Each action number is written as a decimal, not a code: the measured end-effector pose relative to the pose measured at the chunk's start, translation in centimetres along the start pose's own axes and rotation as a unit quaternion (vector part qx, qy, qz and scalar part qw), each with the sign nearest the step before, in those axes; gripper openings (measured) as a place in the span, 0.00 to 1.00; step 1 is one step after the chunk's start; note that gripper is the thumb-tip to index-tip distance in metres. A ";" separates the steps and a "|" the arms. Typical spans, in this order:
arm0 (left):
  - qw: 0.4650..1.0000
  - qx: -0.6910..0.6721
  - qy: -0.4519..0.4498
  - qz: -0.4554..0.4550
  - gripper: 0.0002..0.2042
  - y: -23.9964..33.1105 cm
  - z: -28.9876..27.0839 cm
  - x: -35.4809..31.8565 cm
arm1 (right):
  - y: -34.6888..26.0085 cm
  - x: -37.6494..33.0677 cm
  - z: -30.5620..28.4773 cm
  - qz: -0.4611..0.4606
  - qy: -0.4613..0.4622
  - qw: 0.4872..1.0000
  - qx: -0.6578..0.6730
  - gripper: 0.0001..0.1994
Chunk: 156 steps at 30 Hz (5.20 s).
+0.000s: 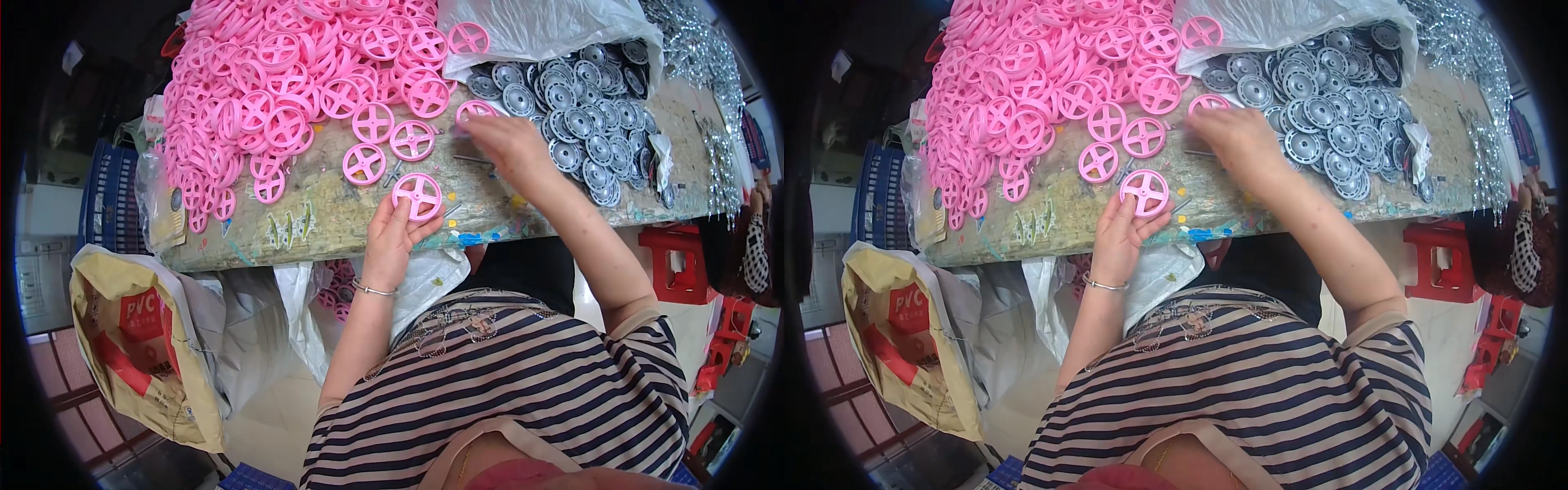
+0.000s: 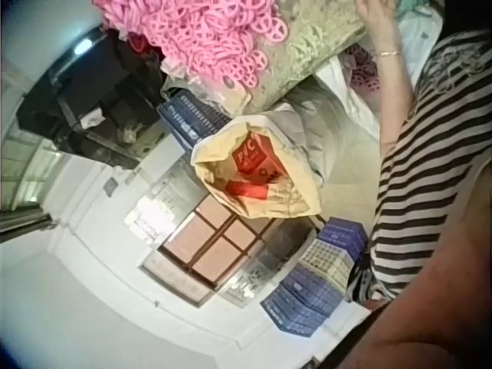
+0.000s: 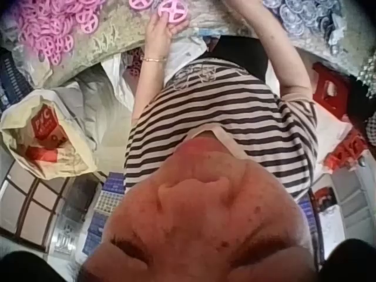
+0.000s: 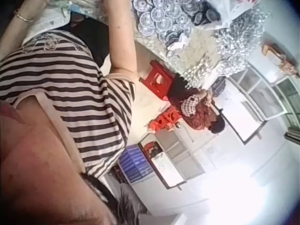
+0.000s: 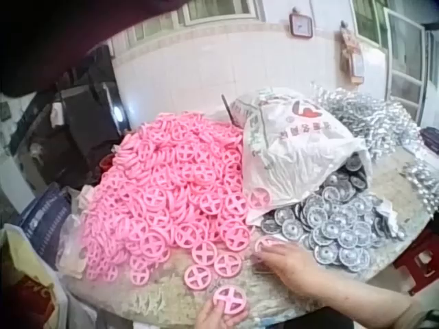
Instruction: Assembling small pink and grey plastic wheels or gear components at a workbench.
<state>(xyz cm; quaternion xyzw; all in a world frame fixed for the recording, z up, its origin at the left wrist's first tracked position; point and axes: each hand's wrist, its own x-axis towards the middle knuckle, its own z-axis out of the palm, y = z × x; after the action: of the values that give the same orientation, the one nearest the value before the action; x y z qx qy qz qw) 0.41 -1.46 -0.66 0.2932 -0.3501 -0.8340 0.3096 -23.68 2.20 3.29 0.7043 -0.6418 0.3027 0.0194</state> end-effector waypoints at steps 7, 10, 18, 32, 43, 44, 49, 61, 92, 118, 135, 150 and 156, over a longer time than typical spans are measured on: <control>1.000 0.004 0.007 -0.002 0.17 0.1 0.2 -0.2 | -0.2 -1.0 2.2 0.027 -0.002 0.999 -0.036 0.22; 1.000 0.017 -0.006 -0.014 0.18 0.4 0.2 -0.2 | 1.1 -0.3 2.6 0.049 -0.002 0.998 -0.038 0.23; 0.997 0.061 0.004 0.037 0.13 -1.1 -0.3 -0.3 | 0.0 0.6 1.5 0.045 -0.036 0.996 -0.066 0.23; 0.992 0.090 0.006 0.086 0.21 -1.2 0.1 -0.1 | -0.2 1.9 1.1 -0.025 -0.133 0.984 -0.116 0.27; 0.996 0.071 0.057 0.027 0.19 -0.7 0.3 -0.2 | 0.8 2.0 2.5 0.051 -0.187 0.981 0.002 0.27; 0.995 0.079 0.049 0.026 0.18 -0.6 0.4 -0.2 | 0.8 1.9 2.6 0.058 -0.161 0.985 0.024 0.27; 0.999 0.048 0.013 0.008 0.17 -0.6 0.3 -0.2 | 1.2 2.5 2.3 0.038 -0.176 0.983 0.030 0.28; 0.999 0.024 0.018 0.032 0.16 -0.8 0.2 -0.3 | 1.2 2.1 1.3 0.080 -0.150 0.983 0.063 0.21; 0.995 0.063 -0.049 0.056 0.17 -1.1 -0.6 -0.5 | -7.2 -3.0 4.1 0.320 -0.122 0.817 0.463 0.13; 0.954 0.234 0.048 0.184 0.18 0.3 2.6 -4.3 | -10.9 -3.0 1.5 0.245 -0.156 0.854 0.432 0.10; 0.951 0.226 0.160 0.136 0.15 0.9 -4.7 -8.9 | -7.8 -1.4 2.8 0.211 -0.140 0.903 0.348 0.12; 0.950 0.225 0.127 0.176 0.16 0.9 -4.8 -8.4 | -6.2 2.7 3.0 0.223 -0.168 0.878 0.388 0.08; 0.994 0.074 -0.004 0.082 0.18 0.6 -0.4 -1.9 | -8.3 -0.5 0.8 0.247 -0.211 0.819 0.473 0.07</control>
<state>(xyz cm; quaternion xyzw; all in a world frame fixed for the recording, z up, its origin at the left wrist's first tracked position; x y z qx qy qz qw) 2.08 -0.61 0.12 0.2826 -0.4348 -0.7788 0.3530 -15.72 3.72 5.40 0.4916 -0.5601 0.4079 -0.5275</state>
